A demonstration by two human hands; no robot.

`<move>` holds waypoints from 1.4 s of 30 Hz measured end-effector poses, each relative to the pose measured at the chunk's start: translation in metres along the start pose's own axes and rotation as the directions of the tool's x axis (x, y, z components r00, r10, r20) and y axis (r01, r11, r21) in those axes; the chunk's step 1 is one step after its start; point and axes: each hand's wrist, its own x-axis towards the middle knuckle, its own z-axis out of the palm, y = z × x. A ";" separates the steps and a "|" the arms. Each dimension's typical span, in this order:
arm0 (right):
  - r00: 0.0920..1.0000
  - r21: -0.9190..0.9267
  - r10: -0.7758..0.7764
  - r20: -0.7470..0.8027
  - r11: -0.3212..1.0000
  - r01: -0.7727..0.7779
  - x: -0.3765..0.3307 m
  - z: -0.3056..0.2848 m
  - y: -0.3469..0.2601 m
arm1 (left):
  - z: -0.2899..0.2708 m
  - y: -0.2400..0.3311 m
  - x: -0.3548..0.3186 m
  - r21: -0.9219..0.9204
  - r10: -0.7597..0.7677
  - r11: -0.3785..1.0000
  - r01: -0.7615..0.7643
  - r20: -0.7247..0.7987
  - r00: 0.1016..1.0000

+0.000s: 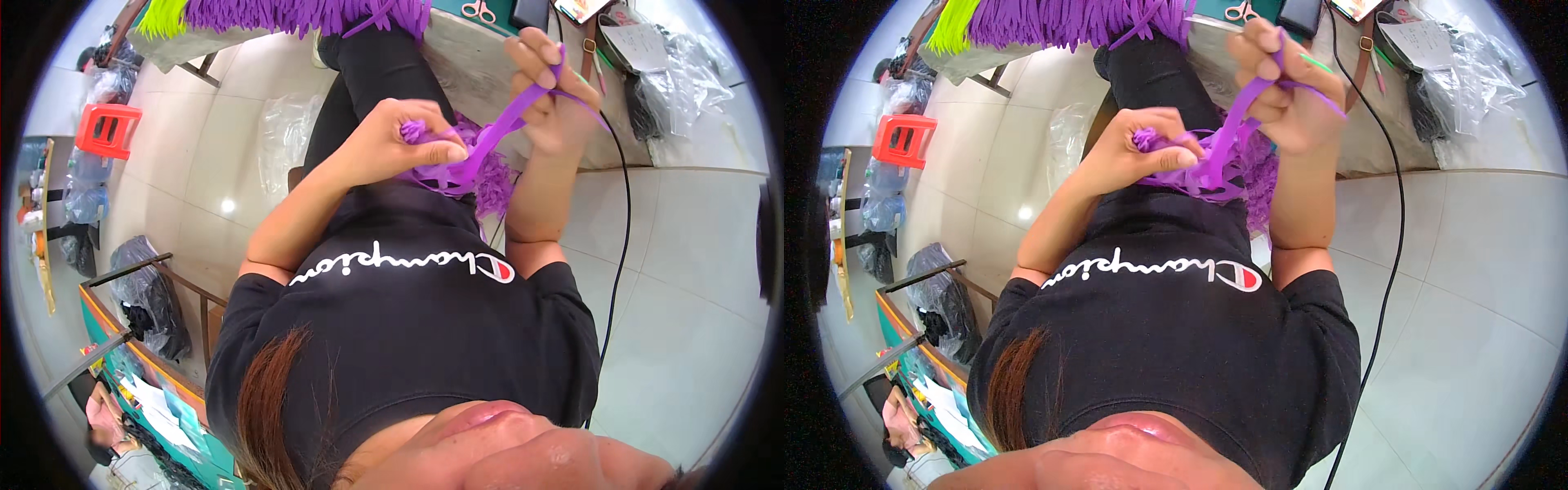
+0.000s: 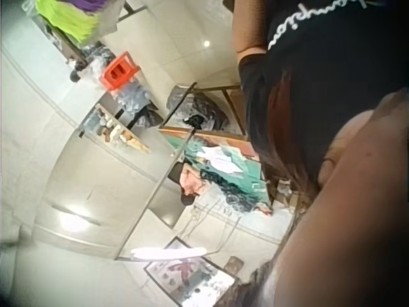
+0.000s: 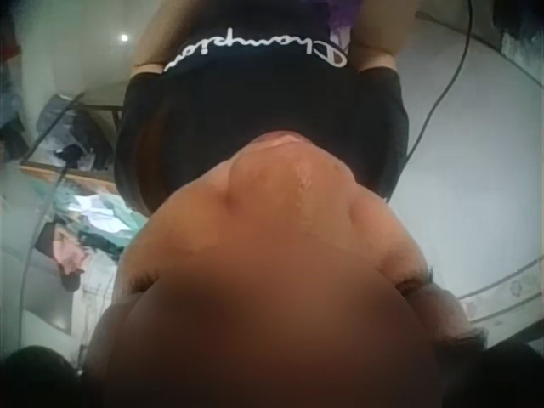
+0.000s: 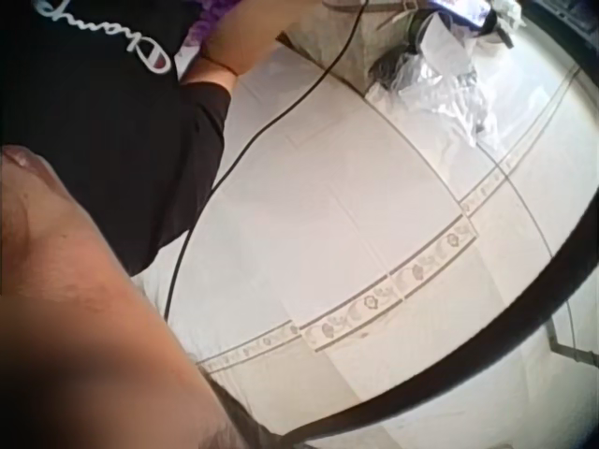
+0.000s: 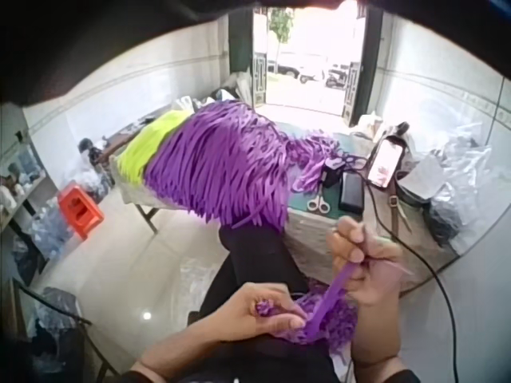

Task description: Untangling and inspecting purple fabric fringe strips using a hook tool.

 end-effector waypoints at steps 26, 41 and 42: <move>0.578 -0.820 -0.795 -0.182 0.447 0.356 0.018 0.018 0.021 | 0.020 -0.017 -0.001 0.253 0.330 0.944 -0.212 -0.741 0.584; 0.851 -0.306 -0.336 0.404 0.827 0.471 0.048 -0.022 0.050 | 0.039 -0.017 0.008 0.213 0.188 0.974 -0.084 -0.537 0.823; 0.941 -0.512 -0.338 0.030 0.803 0.304 0.039 -0.004 0.052 | 0.035 -0.018 0.006 0.159 0.131 0.986 -0.050 -0.554 0.822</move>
